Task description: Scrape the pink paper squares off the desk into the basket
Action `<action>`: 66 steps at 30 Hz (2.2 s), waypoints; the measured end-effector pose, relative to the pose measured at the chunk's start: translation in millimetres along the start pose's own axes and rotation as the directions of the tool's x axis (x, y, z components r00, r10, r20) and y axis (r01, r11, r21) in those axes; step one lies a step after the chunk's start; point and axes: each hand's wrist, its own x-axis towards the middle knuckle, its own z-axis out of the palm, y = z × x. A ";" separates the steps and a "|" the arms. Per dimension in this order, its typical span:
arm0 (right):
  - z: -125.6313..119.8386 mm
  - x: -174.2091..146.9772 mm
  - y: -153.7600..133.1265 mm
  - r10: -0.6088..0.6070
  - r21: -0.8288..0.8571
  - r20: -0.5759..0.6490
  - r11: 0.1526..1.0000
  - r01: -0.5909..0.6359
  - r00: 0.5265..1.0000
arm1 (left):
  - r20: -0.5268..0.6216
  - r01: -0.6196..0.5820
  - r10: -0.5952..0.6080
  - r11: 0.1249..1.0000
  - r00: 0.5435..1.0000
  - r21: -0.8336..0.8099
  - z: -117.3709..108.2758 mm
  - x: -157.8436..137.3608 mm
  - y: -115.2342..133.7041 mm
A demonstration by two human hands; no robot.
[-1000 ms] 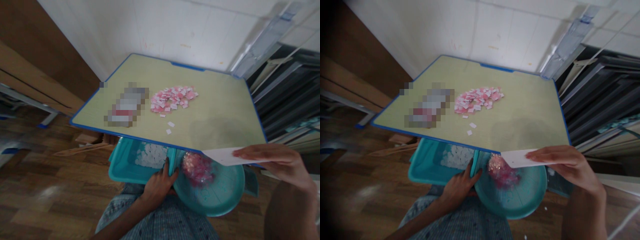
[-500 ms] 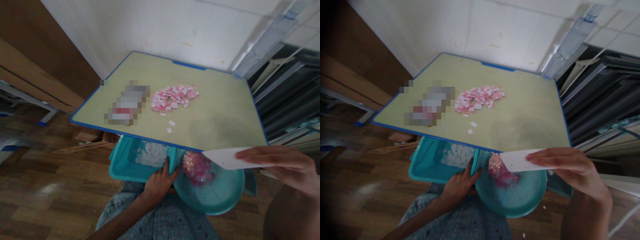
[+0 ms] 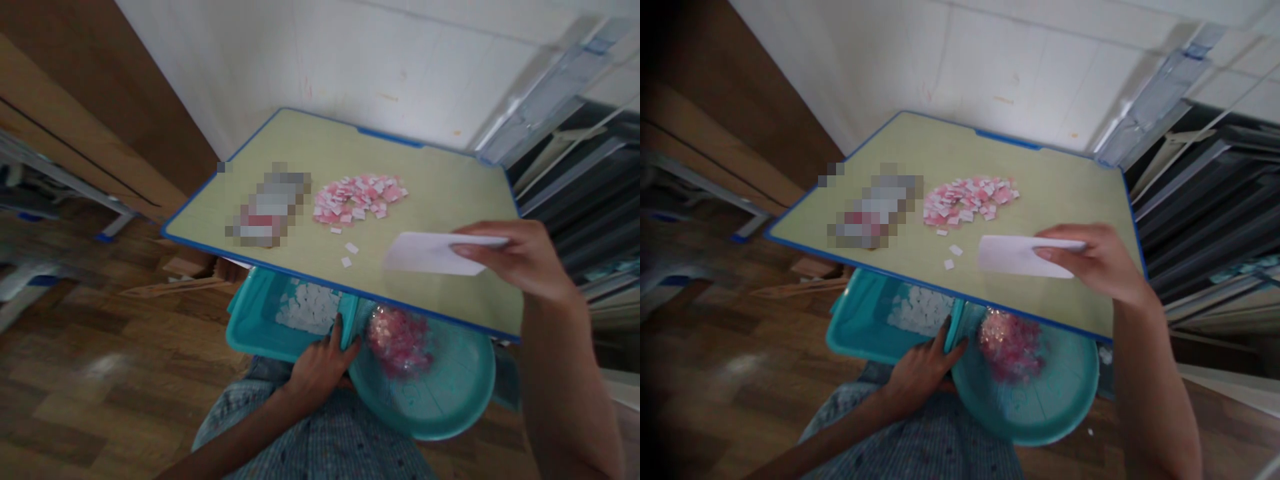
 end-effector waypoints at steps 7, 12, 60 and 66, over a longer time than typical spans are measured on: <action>26.2 65.1 16.3 0.108 0.108 0.060 0.988 -0.114 0.992 | -0.016 0.010 -0.010 1.000 1.000 0.021 1.6 -0.3 0.9; 42.1 62.6 18.6 0.098 0.159 0.216 0.978 -0.134 0.971 | -0.005 0.011 -0.011 1.000 1.000 0.024 3.9 -0.4 1.9; 59.3 50.7 5.8 0.163 0.256 0.271 0.938 -0.234 0.949 | 0.043 -0.006 0.006 1.000 0.999 -0.004 2.2 -1.8 0.8; 60.9 49.5 6.7 0.175 0.282 0.269 0.926 -0.251 0.947 | 0.037 -0.001 0.001 1.000 0.999 -0.003 3.8 -1.5 1.2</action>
